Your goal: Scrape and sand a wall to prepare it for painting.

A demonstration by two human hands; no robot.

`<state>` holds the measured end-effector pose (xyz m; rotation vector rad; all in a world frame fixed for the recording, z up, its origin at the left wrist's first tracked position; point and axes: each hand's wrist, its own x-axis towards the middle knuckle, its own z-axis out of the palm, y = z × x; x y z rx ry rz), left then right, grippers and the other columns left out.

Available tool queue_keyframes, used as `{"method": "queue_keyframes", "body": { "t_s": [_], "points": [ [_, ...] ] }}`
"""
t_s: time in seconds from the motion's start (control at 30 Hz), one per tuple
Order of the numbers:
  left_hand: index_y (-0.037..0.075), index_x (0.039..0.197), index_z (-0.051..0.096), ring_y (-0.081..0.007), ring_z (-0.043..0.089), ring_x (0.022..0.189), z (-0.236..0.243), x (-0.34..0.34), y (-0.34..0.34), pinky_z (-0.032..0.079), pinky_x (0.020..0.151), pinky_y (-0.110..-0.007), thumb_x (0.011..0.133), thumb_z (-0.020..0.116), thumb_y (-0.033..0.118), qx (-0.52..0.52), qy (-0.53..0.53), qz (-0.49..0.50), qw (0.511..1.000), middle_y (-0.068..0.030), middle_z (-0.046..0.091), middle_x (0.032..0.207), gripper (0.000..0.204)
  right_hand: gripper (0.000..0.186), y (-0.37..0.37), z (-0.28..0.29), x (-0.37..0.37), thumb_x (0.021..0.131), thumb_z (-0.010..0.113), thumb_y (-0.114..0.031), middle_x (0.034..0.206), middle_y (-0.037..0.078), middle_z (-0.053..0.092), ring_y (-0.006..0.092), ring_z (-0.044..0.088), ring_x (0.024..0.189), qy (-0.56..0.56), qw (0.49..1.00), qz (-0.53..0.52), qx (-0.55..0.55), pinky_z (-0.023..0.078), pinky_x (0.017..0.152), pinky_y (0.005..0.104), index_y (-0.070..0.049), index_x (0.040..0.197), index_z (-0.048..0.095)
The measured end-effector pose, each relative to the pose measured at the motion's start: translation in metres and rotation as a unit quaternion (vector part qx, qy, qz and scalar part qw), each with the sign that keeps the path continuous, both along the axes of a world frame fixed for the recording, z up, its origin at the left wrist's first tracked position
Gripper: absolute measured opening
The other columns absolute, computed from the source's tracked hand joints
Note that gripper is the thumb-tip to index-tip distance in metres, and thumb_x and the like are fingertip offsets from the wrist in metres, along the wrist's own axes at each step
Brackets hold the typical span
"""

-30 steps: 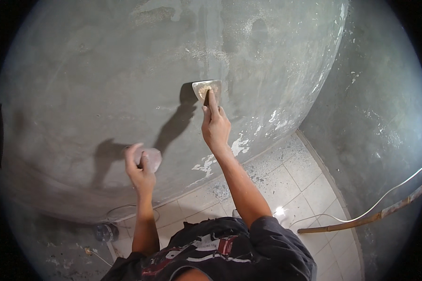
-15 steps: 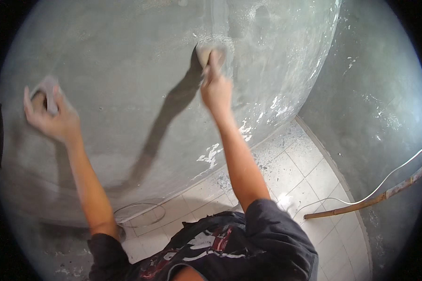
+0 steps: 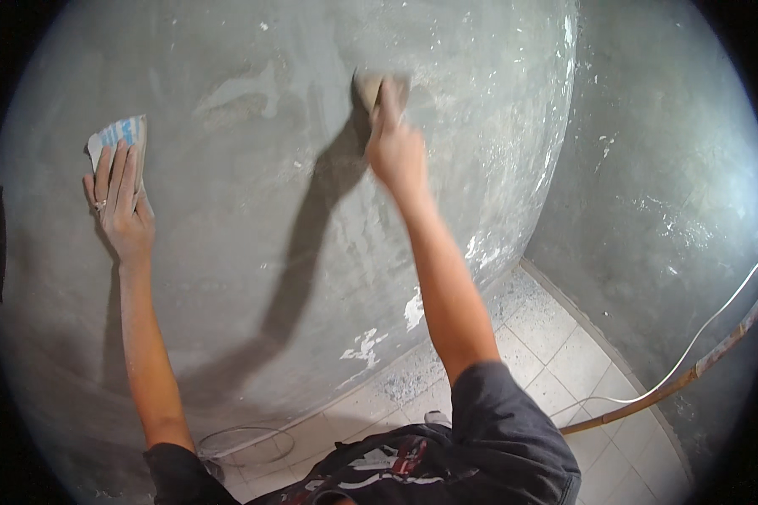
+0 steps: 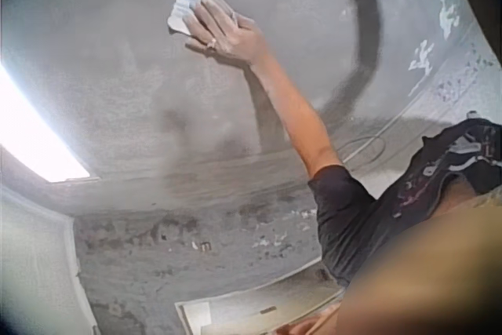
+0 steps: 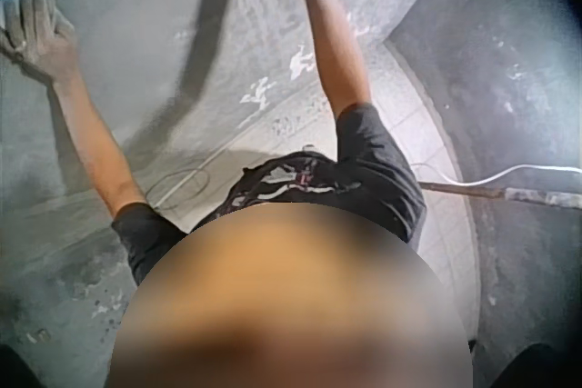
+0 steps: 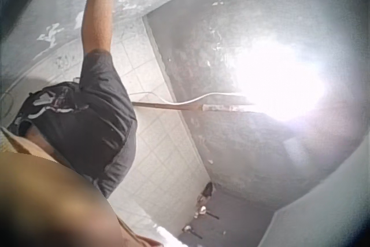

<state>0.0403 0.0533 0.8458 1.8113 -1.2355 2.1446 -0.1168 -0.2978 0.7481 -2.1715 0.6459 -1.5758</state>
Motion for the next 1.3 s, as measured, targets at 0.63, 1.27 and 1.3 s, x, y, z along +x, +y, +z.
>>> {"method": "queue_keyframes", "body": {
  "t_s": [0.63, 1.27, 1.3],
  "points": [
    [0.002, 0.139, 0.055, -0.0331, 0.043, 0.142, 0.003, 0.000, -0.002, 0.026, 0.119, -0.051, 0.093, 0.047, -0.001, 0.009, 0.035, 0.007, 0.999, -0.0099, 0.056, 0.145, 0.048, 0.051, -0.041, 0.046, -0.022, 0.100, 0.045, -0.018, 0.078, 0.034, 0.064, 0.0494, 0.065, 0.068, -0.006, 0.992, 0.066, -0.103, 0.049, 0.055, 0.0576, -0.008, 0.149, 0.037],
    [0.011, 0.150, 0.043, -0.0187, 0.036, 0.145, 0.146, -0.051, -0.196, 0.025, 0.121, -0.041, 0.098, 0.053, 0.020, 0.079, -0.053, 0.010, 0.995, -0.0018, 0.046, 0.154, 0.054, 0.043, -0.118, 0.218, 0.019, 0.100, 0.047, -0.029, 0.089, 0.025, 0.070, 0.0470, 0.066, 0.072, -0.102, 0.957, -0.062, -0.266, 0.053, 0.060, 0.0543, -0.020, 0.142, 0.052],
    [0.011, 0.150, 0.043, -0.0187, 0.036, 0.145, 0.159, -0.054, -0.207, 0.025, 0.121, -0.041, 0.098, 0.053, 0.020, 0.083, -0.050, 0.021, 0.995, -0.0018, 0.046, 0.154, 0.054, 0.043, -0.119, 0.219, 0.023, 0.100, 0.047, -0.029, 0.089, 0.025, 0.070, 0.0470, 0.066, 0.072, -0.103, 0.958, -0.051, -0.261, 0.053, 0.060, 0.0543, -0.020, 0.142, 0.052]
  ]
}}
